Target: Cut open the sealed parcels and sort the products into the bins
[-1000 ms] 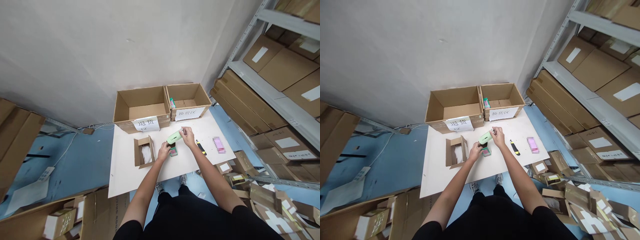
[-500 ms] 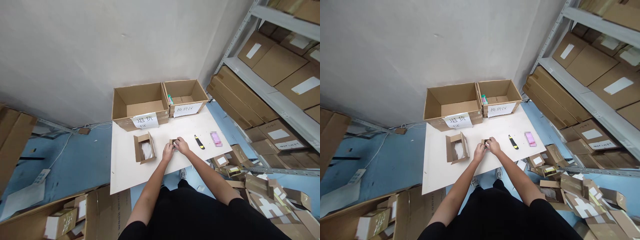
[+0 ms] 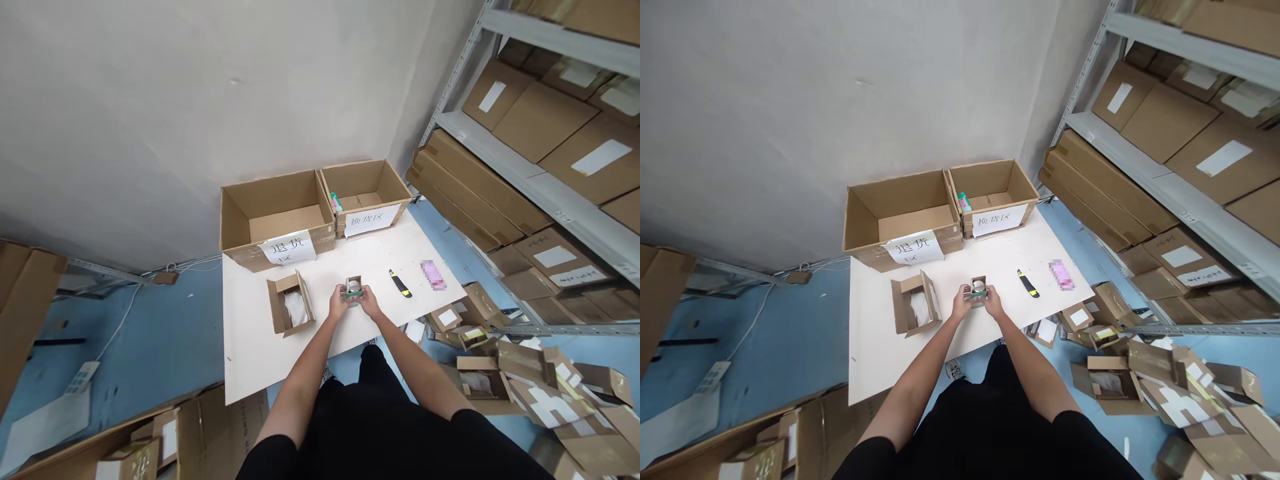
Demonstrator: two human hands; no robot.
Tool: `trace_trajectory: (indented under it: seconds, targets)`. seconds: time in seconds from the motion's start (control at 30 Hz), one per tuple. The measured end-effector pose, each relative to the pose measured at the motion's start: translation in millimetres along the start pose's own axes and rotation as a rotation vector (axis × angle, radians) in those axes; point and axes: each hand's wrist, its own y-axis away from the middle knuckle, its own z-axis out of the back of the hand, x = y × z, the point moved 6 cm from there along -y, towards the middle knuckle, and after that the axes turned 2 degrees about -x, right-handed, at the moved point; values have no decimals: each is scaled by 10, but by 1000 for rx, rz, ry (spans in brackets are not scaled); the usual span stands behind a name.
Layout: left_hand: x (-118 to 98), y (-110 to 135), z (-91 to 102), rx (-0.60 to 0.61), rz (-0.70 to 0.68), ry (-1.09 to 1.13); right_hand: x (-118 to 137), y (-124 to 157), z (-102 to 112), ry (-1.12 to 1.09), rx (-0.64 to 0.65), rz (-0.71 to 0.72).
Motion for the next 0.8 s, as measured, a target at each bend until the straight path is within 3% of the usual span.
trace_trajectory:
  seconds: [0.1, 0.2, 0.3, 0.4, 0.47, 0.53, 0.63, 0.73, 0.8]
  targets:
    - [-214, -157, -2, -66, -27, -7, 120, -185, 0, -107, -7, 20]
    - [-621, -375, 26, -105, -116, -1, 440, -525, 183, -187, 23, 106]
    - [-1286, -707, 77, -153, -241, 33, 1017, -1069, 475, -203, 52, 225]
    - [-2114, -1196, 138, -199, -365, 26, 1789, -1799, 711, -229, 75, 378]
    - [-2636, -1569, 194, -260, -451, 13, 2277, -2322, 771, -279, 103, 464]
    - [-3024, -1922, 261, -341, -514, 4, 2639, -2803, 754, -323, 130, 519]
    - [-3239, -2353, 339, -385, -497, -41, 2828, -3348, 654, -283, 147, 534]
    - [-3110, -2540, 473, -400, -429, -136, 2645, -3624, 594, -144, 138, 463]
    - [-2933, -2484, 649, -459, -397, -187, 2471, -3643, 622, -65, 100, 427]
